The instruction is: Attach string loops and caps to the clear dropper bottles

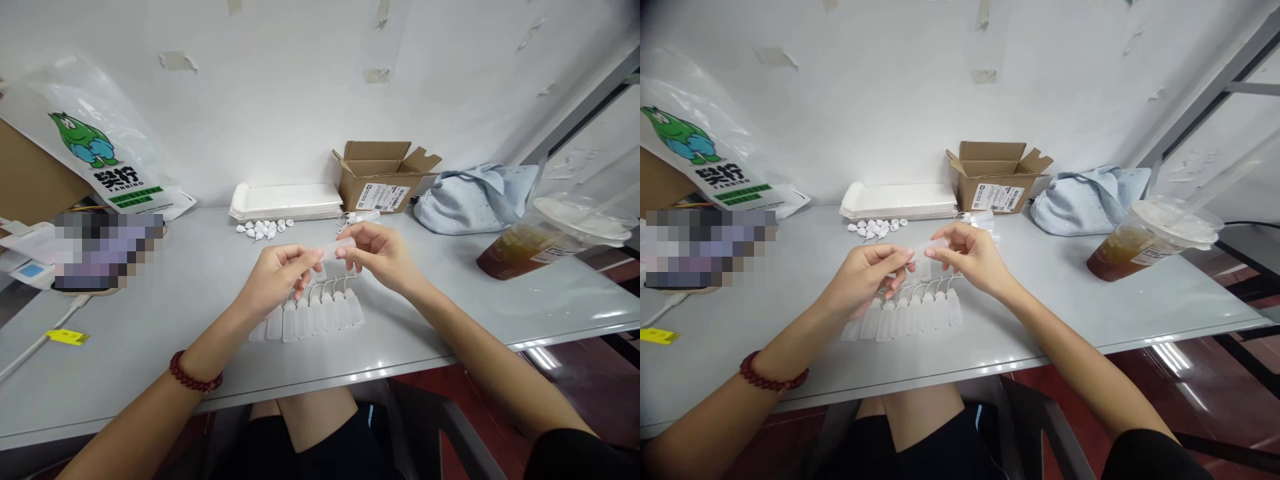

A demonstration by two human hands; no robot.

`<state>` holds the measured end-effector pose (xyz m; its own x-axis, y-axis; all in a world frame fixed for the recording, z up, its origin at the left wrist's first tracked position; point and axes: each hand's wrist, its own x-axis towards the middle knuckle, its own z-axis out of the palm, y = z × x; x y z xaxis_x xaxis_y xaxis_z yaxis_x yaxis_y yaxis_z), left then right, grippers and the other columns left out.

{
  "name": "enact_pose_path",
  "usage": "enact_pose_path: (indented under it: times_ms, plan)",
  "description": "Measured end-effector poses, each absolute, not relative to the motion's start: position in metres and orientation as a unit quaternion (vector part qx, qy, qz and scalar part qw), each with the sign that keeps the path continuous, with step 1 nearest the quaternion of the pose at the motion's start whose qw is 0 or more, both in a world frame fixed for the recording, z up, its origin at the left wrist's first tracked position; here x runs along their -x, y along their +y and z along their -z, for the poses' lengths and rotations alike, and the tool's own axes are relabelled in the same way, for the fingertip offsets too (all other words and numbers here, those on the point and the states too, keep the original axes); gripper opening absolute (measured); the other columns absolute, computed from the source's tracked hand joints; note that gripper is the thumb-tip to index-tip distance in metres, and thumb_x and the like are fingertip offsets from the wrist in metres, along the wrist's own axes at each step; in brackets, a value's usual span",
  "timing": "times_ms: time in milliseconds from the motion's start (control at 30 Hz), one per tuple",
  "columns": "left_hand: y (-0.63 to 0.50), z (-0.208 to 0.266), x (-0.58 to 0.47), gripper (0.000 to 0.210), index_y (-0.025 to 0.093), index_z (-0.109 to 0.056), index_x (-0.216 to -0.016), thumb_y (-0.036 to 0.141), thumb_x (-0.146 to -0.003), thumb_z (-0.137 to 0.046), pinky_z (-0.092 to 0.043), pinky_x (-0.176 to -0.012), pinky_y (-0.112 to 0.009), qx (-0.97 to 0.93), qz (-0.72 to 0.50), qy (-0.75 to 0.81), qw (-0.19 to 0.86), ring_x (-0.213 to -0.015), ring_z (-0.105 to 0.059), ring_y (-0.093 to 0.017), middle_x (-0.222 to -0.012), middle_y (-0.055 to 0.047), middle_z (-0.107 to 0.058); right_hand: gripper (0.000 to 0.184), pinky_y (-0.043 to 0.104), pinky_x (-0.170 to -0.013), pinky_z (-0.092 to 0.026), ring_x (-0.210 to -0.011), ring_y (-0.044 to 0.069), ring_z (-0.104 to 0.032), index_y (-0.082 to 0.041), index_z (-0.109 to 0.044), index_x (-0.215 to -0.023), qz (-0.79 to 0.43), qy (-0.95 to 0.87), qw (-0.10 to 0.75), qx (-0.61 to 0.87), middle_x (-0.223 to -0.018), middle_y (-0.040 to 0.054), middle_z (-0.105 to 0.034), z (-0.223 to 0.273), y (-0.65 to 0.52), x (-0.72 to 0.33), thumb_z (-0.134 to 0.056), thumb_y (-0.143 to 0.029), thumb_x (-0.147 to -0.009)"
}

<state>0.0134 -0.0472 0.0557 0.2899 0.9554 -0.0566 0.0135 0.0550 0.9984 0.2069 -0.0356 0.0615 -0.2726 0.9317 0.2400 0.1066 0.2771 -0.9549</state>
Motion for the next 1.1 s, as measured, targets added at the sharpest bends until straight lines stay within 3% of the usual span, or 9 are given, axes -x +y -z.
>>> enact_pose_path:
  times_ms: [100, 267, 367, 533, 633, 800, 933, 1100]
  plan:
    - [-0.045, -0.057, -0.012, 0.037, 0.014, -0.061, -0.063, 0.047, -0.08, -0.063, -0.029, -0.035, -0.018, -0.514, -0.397, 0.447, 0.615, -0.039, -0.038, -0.005, -0.051, 0.001, -0.053, 0.028, 0.022, -0.05, -0.049, -0.06, 0.01, -0.058, -0.017, -0.066, -0.09, -0.421, -0.683, 0.463, 0.377, -0.069, -0.0021, -0.06, -0.059, -0.035, -0.206, -0.075, -0.036, -0.072]
    - [-0.046, -0.061, -0.012, 0.039, 0.013, -0.066, -0.071, 0.05, -0.08, -0.063, -0.028, -0.033, -0.018, -0.525, -0.357, 0.439, 0.636, -0.04, -0.043, -0.004, -0.073, -0.006, -0.064, 0.024, 0.022, -0.048, -0.048, -0.055, 0.009, -0.056, -0.017, -0.066, -0.091, -0.386, -0.678, 0.498, 0.378, -0.06, -0.0053, -0.051, -0.054, -0.033, -0.205, -0.072, -0.035, -0.075]
    - [-0.047, -0.061, -0.013, 0.037, 0.013, -0.067, -0.072, 0.049, -0.079, -0.064, -0.027, -0.033, -0.018, -0.521, -0.353, 0.436, 0.643, -0.039, -0.042, -0.004, -0.071, -0.005, -0.063, 0.026, 0.023, -0.049, -0.047, -0.05, 0.008, -0.053, -0.016, -0.067, -0.09, -0.351, -0.691, 0.495, 0.394, -0.058, -0.0068, -0.046, -0.053, -0.033, -0.205, -0.07, -0.038, -0.077]
    - [-0.046, -0.061, -0.012, 0.039, 0.012, -0.064, -0.069, 0.049, -0.079, -0.064, -0.021, -0.035, -0.017, -0.478, -0.347, 0.439, 0.677, -0.038, -0.036, -0.002, -0.062, -0.001, -0.058, 0.027, 0.024, -0.051, -0.048, -0.051, 0.009, -0.055, -0.015, -0.068, -0.093, -0.309, -0.742, 0.459, 0.378, -0.064, -0.0022, -0.057, -0.051, -0.034, -0.205, -0.066, -0.039, -0.081]
    - [-0.045, -0.062, -0.011, 0.04, 0.012, -0.06, -0.063, 0.048, -0.08, -0.063, -0.022, -0.038, -0.018, -0.463, -0.354, 0.441, 0.682, -0.036, -0.033, -0.001, -0.056, 0.002, -0.052, 0.025, 0.025, -0.056, -0.05, -0.06, 0.011, -0.058, -0.017, -0.068, -0.098, -0.223, -0.788, 0.453, 0.352, -0.074, 0.0019, -0.064, -0.048, -0.035, -0.205, -0.065, -0.037, -0.083]
    - [-0.044, -0.061, -0.009, 0.04, 0.011, -0.06, -0.062, 0.046, -0.083, -0.061, -0.021, -0.04, -0.018, -0.459, -0.353, 0.441, 0.686, -0.037, -0.032, -0.001, -0.056, 0.002, -0.053, 0.022, 0.025, -0.056, -0.046, -0.058, 0.012, -0.052, -0.015, -0.067, -0.101, -0.092, -0.829, 0.45, 0.318, -0.069, 0.0021, -0.062, -0.044, -0.035, -0.205, -0.058, -0.031, -0.089]
    - [-0.044, -0.057, -0.009, 0.04, 0.011, -0.065, -0.062, 0.046, -0.081, -0.063, -0.022, -0.041, -0.02, -0.485, -0.37, 0.434, 0.663, -0.038, -0.029, -0.001, -0.056, 0.001, -0.056, 0.021, 0.025, -0.054, -0.043, -0.056, 0.011, -0.049, -0.015, -0.068, -0.097, -0.108, -0.814, 0.458, 0.341, -0.068, 0.002, -0.061, -0.044, -0.038, -0.203, -0.056, -0.031, -0.09]
    - [-0.045, -0.059, -0.009, 0.033, 0.013, -0.069, -0.061, 0.04, -0.078, -0.067, -0.03, -0.044, -0.021, -0.544, -0.383, 0.423, 0.615, -0.042, -0.034, -0.003, -0.057, -0.001, -0.061, 0.022, 0.023, -0.047, -0.037, -0.048, 0.009, -0.045, -0.014, -0.068, -0.089, -0.218, -0.773, 0.461, 0.377, -0.059, -0.0011, -0.056, -0.048, -0.042, -0.2, -0.056, -0.032, -0.089]
